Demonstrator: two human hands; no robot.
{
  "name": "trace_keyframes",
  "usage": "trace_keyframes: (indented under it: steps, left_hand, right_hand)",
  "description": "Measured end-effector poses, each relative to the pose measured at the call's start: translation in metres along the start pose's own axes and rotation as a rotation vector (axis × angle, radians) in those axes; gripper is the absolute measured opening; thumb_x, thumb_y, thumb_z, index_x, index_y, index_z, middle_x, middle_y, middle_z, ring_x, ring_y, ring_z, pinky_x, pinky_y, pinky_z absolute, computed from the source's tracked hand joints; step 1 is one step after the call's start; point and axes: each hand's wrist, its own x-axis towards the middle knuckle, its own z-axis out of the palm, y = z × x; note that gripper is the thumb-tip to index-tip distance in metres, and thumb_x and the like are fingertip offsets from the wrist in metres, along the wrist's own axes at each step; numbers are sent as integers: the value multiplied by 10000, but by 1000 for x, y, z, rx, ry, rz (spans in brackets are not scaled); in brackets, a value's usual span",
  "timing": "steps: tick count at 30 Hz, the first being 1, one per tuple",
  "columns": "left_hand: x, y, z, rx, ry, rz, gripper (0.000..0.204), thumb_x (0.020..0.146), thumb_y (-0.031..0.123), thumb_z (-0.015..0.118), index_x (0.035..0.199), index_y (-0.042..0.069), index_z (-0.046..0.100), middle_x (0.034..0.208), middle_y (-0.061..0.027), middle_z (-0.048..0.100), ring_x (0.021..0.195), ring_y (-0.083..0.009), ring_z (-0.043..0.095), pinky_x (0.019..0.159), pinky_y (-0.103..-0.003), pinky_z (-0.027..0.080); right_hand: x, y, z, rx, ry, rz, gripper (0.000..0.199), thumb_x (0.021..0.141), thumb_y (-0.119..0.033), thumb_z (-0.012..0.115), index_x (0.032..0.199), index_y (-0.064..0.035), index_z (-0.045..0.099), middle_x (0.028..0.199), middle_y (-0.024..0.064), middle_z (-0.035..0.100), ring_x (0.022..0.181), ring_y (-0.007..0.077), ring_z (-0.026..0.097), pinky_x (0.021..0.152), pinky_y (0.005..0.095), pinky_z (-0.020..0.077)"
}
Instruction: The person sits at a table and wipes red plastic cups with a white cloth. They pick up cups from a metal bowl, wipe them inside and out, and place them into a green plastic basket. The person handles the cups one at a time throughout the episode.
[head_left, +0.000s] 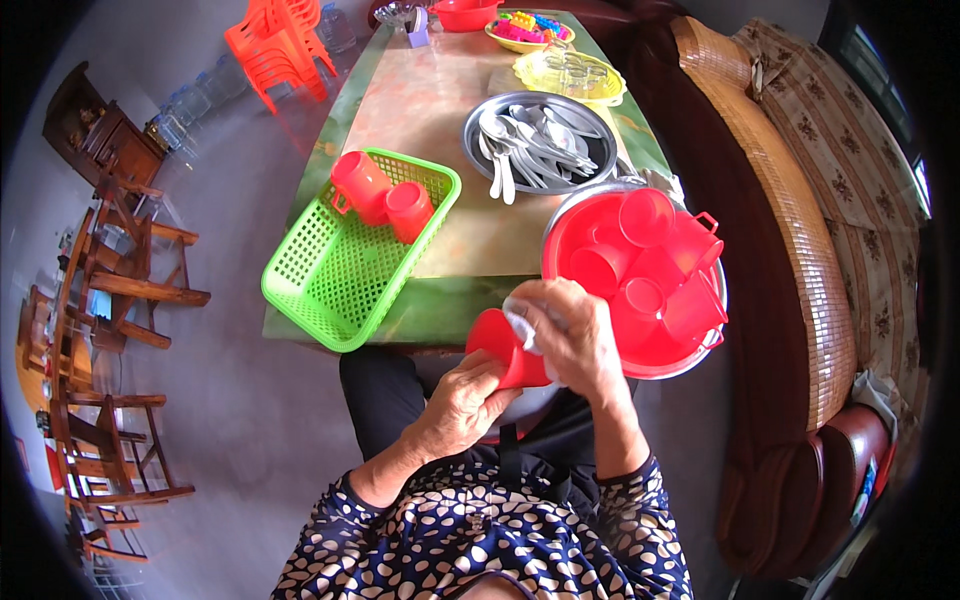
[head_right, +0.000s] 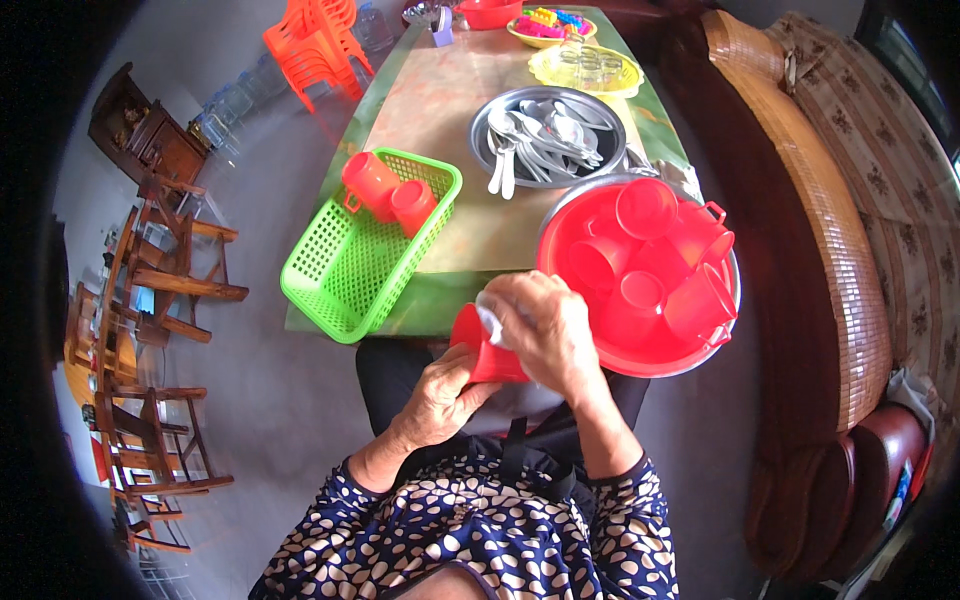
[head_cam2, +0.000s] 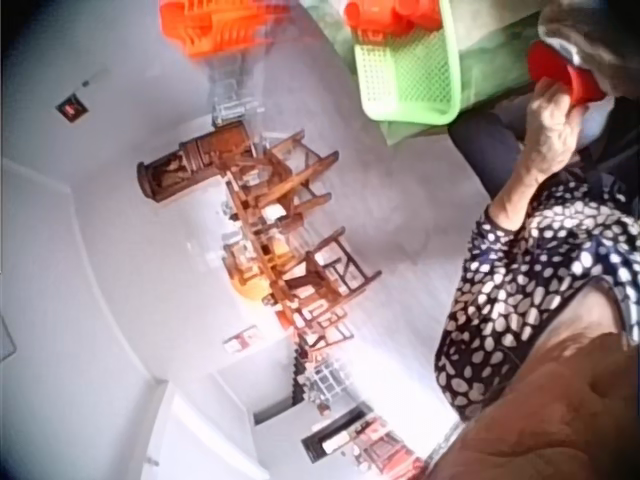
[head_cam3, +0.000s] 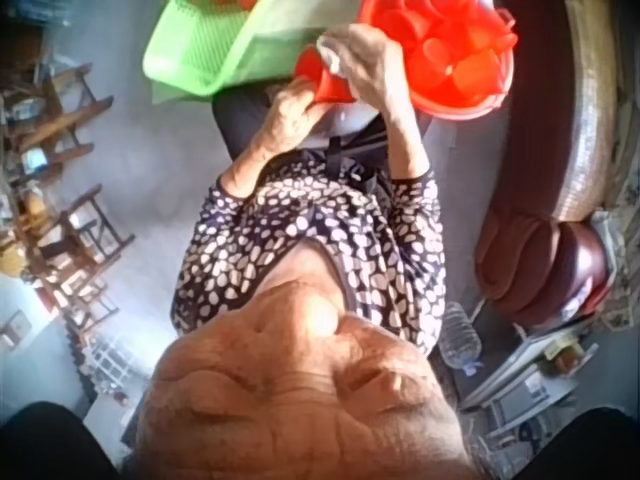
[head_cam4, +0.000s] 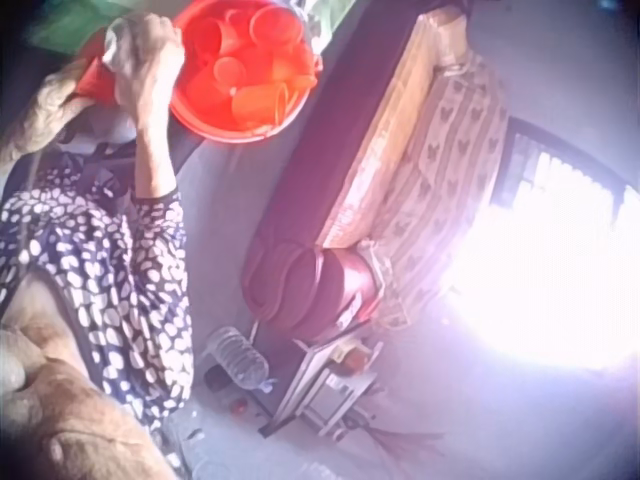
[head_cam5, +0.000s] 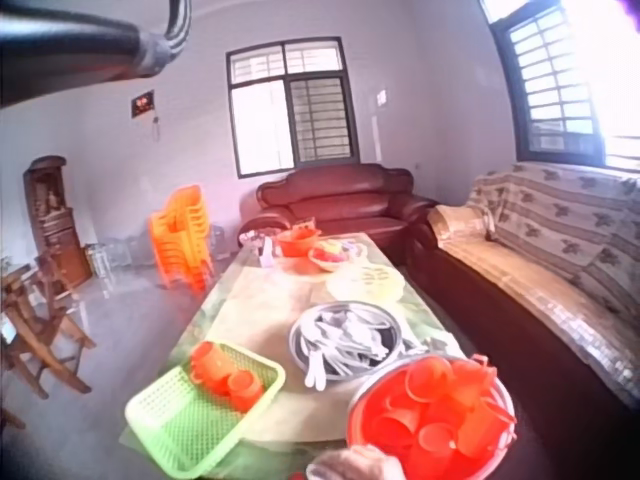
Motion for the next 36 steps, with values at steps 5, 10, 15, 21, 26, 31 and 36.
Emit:
trace_keyframes:
  steps: [5, 10, 15, 21, 26, 31, 36]
  left_hand:
    - [-5, -8, -9, -193, 68, -262, 229, 790, 6, 639, 1005, 9, 562, 890, -126, 578, 825, -301, 586, 716, -371, 469]
    - [-4, -5, -11, -172, 68, -273, 274, 768, -39, 636, 1029, 14, 576, 895, -123, 574, 830, -296, 583, 714, -357, 468]
    - [-6, -6, -18, 4, -63, -18, 326, 744, -5, 702, 1054, 14, 601, 1018, -147, 602, 898, -319, 592, 787, -370, 488]
    - [-3, 2, -20, 12, -207, 129, 291, 747, 37, 704, 1013, -9, 595, 950, -144, 599, 885, -348, 563, 783, -410, 496]
    - [-2, 2, -24, -92, -191, -19, 312, 764, -3, 680, 1065, 30, 607, 1020, -139, 591, 963, -322, 580, 840, -390, 481]
    - [-7, -2, -22, -239, -72, -216, 347, 784, -27, 658, 1117, 21, 570, 1062, -135, 569, 956, -306, 591, 843, -358, 470]
    - [-7, -2, -30, -108, -100, -22, 360, 782, 2, 681, 1128, 7, 581, 1044, -119, 609, 870, -216, 623, 730, -309, 522]
  right_hand:
    - [-31, -20, 21, -258, -15, -274, 576, 664, -59, 714, 1212, -46, 534, 1205, 184, 491, 1070, 382, 468, 901, 460, 406]
    - [-38, -11, 31, -354, 89, -323, 572, 637, 48, 592, 1199, -47, 547, 1175, 183, 504, 1061, 383, 464, 904, 476, 403]
    - [-7, -13, 4, -54, -25, -170, 346, 719, 17, 592, 1064, 2, 595, 1038, 163, 573, 926, 328, 541, 803, 395, 464]
    - [0, 6, -9, 449, -256, 172, 246, 854, -85, 464, 1020, 7, 618, 920, 180, 621, 856, 298, 611, 768, 358, 483]
    - [-11, -8, -10, 50, -177, -191, 346, 782, -96, 617, 1110, 9, 585, 1041, 184, 575, 925, 346, 542, 822, 412, 453]
    - [-33, -31, 10, -314, -18, -369, 538, 631, -12, 663, 1161, -21, 576, 1147, 182, 532, 992, 353, 514, 853, 420, 454]
    - [-18, -12, 1, -21, -9, -212, 409, 717, 74, 575, 1120, 4, 584, 1001, 156, 571, 884, 326, 548, 775, 392, 462]
